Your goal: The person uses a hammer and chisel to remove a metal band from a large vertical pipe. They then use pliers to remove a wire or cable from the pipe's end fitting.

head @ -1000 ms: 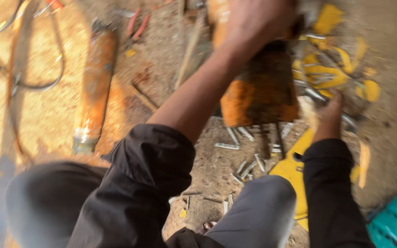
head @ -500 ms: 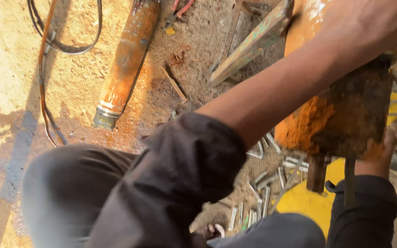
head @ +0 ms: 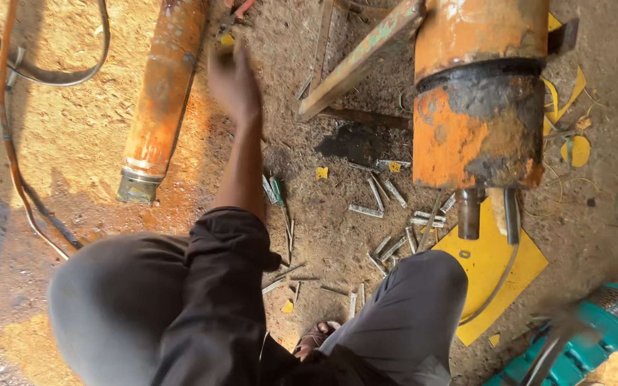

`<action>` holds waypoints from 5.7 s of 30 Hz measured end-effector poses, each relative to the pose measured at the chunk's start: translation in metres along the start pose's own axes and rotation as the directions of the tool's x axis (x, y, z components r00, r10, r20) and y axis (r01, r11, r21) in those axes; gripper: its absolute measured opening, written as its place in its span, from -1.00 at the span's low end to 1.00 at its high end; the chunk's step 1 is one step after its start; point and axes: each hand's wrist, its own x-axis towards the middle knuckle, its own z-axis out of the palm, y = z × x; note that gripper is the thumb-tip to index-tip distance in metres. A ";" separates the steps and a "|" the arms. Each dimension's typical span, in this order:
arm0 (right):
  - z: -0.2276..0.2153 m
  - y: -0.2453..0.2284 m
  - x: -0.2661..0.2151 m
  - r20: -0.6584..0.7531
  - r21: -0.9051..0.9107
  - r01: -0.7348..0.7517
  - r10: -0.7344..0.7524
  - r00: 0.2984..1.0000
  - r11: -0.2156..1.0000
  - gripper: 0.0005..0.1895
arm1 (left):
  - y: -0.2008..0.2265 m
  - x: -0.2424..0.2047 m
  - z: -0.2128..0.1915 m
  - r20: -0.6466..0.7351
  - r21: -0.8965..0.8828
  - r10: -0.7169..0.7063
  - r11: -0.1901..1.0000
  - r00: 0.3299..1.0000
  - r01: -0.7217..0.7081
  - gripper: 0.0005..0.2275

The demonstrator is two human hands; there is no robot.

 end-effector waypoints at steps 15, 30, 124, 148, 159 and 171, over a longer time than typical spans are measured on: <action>0.106 0.105 -0.086 0.305 -0.596 -0.195 0.444 0.842 0.779 -0.64 | -0.158 0.014 0.013 0.056 0.639 -0.393 0.721 0.918 0.269 -0.69; 0.059 0.011 -0.270 0.298 -0.738 -0.235 0.617 0.728 0.633 -0.66 | -0.010 -0.145 -0.113 0.380 0.299 -0.439 0.891 0.814 0.341 -0.84; 0.256 -0.691 -0.135 0.892 -0.267 0.904 0.269 0.363 -0.335 -0.79 | 0.344 -0.181 0.096 0.795 0.039 0.164 0.947 0.583 -0.319 -0.88; 0.255 -0.644 -0.107 0.877 -0.466 0.883 -0.107 0.469 0.053 -0.71 | 0.346 -0.179 0.094 0.792 0.072 0.155 0.937 0.591 -0.342 -0.87; 0.284 -0.683 -0.136 0.831 -0.362 0.828 0.255 0.495 -0.428 -0.54 | 0.338 -0.179 0.093 0.792 0.052 0.150 0.949 0.591 -0.311 -0.87; 0.279 -0.688 -0.142 0.789 -0.236 0.809 0.380 0.483 -0.538 -0.43 | 0.340 -0.181 0.089 0.783 0.023 0.203 0.935 0.588 -0.354 -0.81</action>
